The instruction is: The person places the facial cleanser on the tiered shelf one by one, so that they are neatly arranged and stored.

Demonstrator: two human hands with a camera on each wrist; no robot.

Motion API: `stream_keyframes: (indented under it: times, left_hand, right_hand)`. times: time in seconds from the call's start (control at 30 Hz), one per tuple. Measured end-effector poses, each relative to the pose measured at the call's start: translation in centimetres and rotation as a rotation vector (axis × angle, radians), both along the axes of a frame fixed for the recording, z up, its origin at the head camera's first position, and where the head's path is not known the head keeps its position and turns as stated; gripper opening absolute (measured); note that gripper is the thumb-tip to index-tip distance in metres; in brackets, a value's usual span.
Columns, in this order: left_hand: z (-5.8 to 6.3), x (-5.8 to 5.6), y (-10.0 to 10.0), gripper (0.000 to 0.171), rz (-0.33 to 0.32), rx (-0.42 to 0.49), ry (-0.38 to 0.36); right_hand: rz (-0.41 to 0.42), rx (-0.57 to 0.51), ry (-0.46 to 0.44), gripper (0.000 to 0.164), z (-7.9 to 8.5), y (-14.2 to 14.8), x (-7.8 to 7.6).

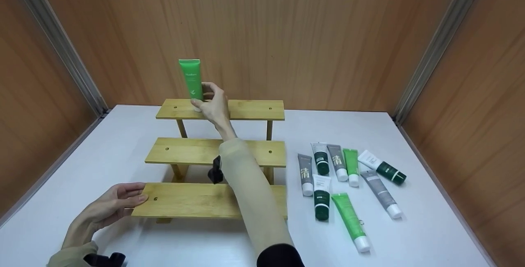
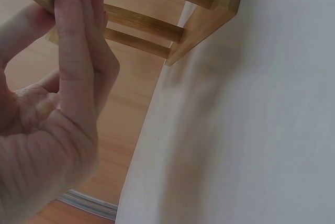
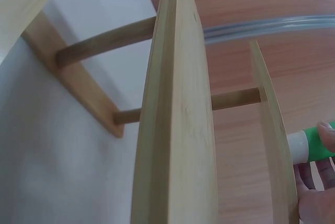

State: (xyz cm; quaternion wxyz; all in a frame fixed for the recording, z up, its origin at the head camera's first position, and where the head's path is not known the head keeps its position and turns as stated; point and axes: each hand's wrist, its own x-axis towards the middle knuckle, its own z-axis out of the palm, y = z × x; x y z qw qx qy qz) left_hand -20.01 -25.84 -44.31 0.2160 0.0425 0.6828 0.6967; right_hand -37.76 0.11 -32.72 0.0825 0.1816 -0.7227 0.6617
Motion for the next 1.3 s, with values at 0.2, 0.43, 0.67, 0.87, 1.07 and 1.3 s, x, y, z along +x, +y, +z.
stream_keyframes:
  times: [0.2, 0.43, 0.67, 0.87, 1.07, 1.3]
  left_hand:
    - [-0.1, -0.2, 0.1, 0.082, -0.007, -0.012, -0.001]
    - [0.0, -0.3, -0.2, 0.079, 0.01, -0.007, -0.025]
    - [-0.1, -0.3, -0.4, 0.082, 0.015, -0.01, -0.042]
    - [-0.1, -0.2, -0.5, 0.082, 0.012, -0.009, -0.027]
    - [0.0, -0.2, -0.4, 0.085, 0.036, -0.045, -0.053]
    - [0.0, -0.3, -0.4, 0.085, 0.031, -0.039, -0.042]
  right_hand:
    - [-0.01, 0.007, 0.033, 0.053, 0.1, 1.5, 1.2]
    - [-0.015, 0.031, 0.083, 0.05, 0.1, 5.2, 3.7]
    - [0.017, 0.183, 0.19, 0.042, -1.0, 12.0, 7.5]
    - [-0.038, 0.487, 0.231, 0.039, -3.5, 19.6, 10.3]
    - [-0.066, 0.689, 0.158, 0.042, -6.4, 27.0, 13.0]
    - [-0.018, 0.804, -0.044, 0.05, -9.0, 34.1, 16.1]
